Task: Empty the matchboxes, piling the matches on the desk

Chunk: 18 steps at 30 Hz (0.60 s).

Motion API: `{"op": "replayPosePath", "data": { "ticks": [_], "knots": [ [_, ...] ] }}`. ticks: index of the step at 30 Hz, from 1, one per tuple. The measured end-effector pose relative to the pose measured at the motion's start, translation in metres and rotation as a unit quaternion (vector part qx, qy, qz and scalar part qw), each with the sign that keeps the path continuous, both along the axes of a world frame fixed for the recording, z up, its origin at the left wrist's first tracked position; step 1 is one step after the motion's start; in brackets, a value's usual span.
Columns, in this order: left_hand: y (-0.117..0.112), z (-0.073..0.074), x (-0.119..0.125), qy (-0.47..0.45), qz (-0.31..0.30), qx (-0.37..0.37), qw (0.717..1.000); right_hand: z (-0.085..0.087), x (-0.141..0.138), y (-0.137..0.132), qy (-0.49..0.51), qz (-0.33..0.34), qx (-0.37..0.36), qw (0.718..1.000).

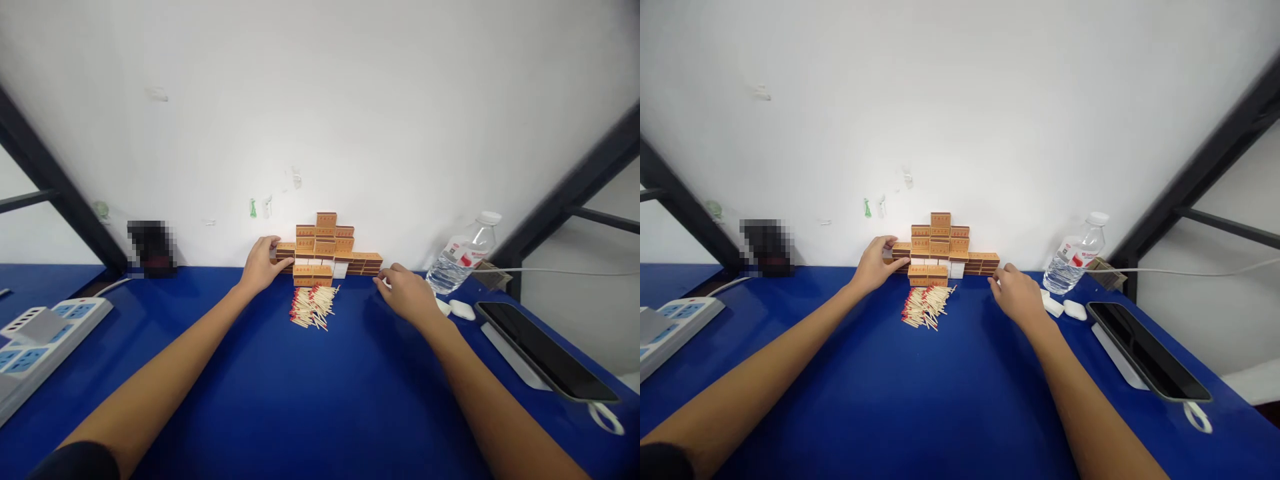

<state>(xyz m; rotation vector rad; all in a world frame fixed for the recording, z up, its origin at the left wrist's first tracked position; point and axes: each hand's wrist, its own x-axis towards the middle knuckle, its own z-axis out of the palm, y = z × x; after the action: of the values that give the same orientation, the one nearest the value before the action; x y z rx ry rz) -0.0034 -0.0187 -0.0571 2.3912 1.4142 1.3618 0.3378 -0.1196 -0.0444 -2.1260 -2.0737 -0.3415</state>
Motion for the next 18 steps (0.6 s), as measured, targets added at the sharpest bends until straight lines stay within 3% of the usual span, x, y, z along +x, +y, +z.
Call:
{"op": "replayPosePath", "data": {
  "ticks": [6, 10, 13, 16, 18],
  "knots": [
    [0.015, -0.002, 0.000, -0.002, -0.027, -0.010, 1.000, 0.001, 0.004, 0.001, 0.014, 0.001, -0.006, 1.000],
    [0.014, 0.009, -0.004, 0.031, -0.022, -0.015, 0.999, 0.000, 0.011, 0.003, 0.019, -0.001, -0.002, 1.000],
    [0.012, 0.024, -0.004, 0.116, -0.004, -0.055, 0.992, -0.001, 0.013, 0.005, 0.024, -0.002, -0.004, 1.000],
    [0.016, 0.042, 0.001, 0.273, 0.022, -0.095, 0.957, -0.002, 0.014, 0.006, 0.029, 0.002, -0.005, 1.000],
    [0.023, 0.053, 0.007, 0.314, 0.021, -0.111, 0.943, -0.003, 0.013, 0.006, 0.030, 0.010, -0.005, 0.999]
  ]
}}
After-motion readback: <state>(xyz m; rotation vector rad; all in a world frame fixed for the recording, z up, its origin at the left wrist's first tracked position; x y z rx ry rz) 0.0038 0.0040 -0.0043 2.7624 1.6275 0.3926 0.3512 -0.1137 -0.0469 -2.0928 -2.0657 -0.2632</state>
